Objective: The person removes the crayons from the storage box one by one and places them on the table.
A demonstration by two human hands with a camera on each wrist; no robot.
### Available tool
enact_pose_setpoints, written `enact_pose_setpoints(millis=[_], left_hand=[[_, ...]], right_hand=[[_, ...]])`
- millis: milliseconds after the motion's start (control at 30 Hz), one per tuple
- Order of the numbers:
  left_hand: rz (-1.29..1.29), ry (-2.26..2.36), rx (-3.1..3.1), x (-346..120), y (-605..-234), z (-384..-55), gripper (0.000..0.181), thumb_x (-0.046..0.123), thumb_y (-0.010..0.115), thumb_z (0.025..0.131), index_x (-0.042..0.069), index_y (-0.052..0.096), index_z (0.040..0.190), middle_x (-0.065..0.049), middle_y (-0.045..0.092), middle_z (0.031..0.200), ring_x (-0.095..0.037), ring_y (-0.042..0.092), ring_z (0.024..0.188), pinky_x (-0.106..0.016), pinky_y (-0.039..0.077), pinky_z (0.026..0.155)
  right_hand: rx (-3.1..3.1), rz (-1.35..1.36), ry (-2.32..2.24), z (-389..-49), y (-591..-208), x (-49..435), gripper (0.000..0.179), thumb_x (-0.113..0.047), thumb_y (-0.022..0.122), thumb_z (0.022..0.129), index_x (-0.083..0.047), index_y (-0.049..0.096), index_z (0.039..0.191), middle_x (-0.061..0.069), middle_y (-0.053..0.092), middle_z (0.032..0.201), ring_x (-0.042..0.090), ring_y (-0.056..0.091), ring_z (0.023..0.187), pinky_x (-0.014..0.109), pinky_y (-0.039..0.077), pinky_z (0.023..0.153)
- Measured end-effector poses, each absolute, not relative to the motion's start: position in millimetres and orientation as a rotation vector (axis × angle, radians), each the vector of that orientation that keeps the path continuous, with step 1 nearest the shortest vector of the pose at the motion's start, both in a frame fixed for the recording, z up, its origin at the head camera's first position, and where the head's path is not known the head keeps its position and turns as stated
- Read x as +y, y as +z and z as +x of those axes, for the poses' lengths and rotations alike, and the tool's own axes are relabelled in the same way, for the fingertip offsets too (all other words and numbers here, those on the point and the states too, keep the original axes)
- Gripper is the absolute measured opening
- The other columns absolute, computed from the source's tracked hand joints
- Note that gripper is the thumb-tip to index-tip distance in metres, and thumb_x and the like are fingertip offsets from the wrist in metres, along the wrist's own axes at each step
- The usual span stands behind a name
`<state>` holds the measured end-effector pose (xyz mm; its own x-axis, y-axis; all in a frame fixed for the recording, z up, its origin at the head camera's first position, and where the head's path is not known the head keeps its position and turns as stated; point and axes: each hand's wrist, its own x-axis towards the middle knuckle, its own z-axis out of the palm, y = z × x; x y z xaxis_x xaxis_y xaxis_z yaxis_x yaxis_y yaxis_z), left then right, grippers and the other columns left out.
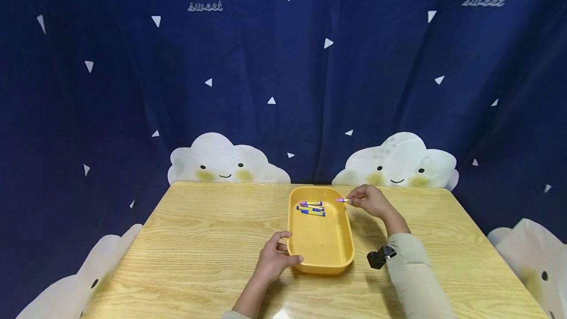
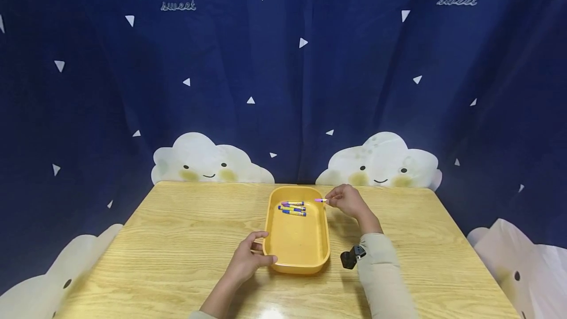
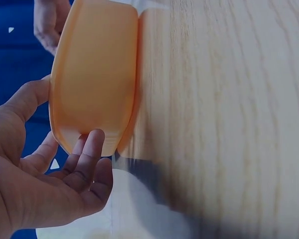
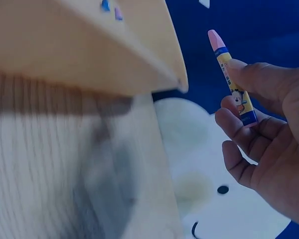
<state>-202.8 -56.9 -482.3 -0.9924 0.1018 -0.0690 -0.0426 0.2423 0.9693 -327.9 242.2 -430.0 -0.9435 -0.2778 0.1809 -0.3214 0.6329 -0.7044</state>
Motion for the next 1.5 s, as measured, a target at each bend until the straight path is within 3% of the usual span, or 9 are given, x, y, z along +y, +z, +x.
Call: enact_pose_setpoints(millis=[267,567,867,1233,1367,1500], left_hand=[[0.062,1.884,2.353,-56.9,-482.3,-201.9,0.067,0.012,0.084,0.066,0.007,0.052,0.125,-0.015,0.047,0.099,-0.027,0.046,0.085,-0.034,0.043,0.063],[0.09,1.885,2.348,-56.5,-482.5,-201.6,0.067,0.012,0.083,0.067,0.007,0.051,0.126,-0.015,0.046,0.101,-0.028,0.046,0.087,-0.035,0.044,0.064],[0.112,1.909,2.335,-57.4,-482.0,-201.7,0.067,0.011,0.082,0.069,0.008,0.05,0.127,-0.016,0.045,0.103,-0.028,0.045,0.087,-0.035,0.044,0.063],[0.095,1.89,2.343,-58.7,-483.1,-201.6,0.068,0.012,0.083,0.068,0.008,0.05,0.127,-0.015,0.045,0.103,-0.028,0.046,0.086,-0.034,0.045,0.064],[0.096,1.899,2.345,-58.4,-482.3,-201.1,0.067,0.011,0.083,0.068,0.008,0.05,0.127,-0.015,0.046,0.102,-0.028,0.046,0.086,-0.035,0.045,0.064],[0.082,1.909,2.345,-58.1,-482.4,-201.7,0.067,0.01,0.083,0.067,0.008,0.051,0.126,-0.015,0.046,0.101,-0.027,0.046,0.085,-0.035,0.044,0.062]], right_hand=[[-2.811,0.406,1.265,-321.6,-444.8,265.0,0.01,-0.002,0.065,0.084,0.004,0.068,0.09,0.011,0.065,0.084,0.019,0.059,0.075,0.034,0.048,0.065],[-2.863,0.325,1.261,-317.5,-470.4,281.8,0.012,-0.005,0.065,0.085,0.005,0.068,0.092,0.018,0.064,0.096,0.022,0.057,0.079,0.035,0.046,0.067],[-2.913,0.226,1.252,-314.6,-494.3,289.5,0.008,0.0,0.065,0.083,0.005,0.068,0.087,0.008,0.064,0.077,0.018,0.052,0.068,0.032,0.043,0.062],[-2.94,0.127,1.227,-316.5,-507.8,290.3,0.005,0.003,0.065,0.081,0.004,0.068,0.085,0.003,0.061,0.07,0.017,0.048,0.058,0.031,0.041,0.053],[-2.944,0.139,1.201,-316.8,-507.1,291.3,0.006,0.002,0.065,0.082,0.003,0.068,0.087,0.004,0.061,0.073,0.018,0.049,0.062,0.031,0.042,0.055],[-2.956,0.161,1.202,-315.2,-498.4,292.6,0.013,-0.003,0.065,0.084,0.004,0.067,0.095,0.012,0.064,0.087,0.025,0.056,0.078,0.037,0.046,0.065]])
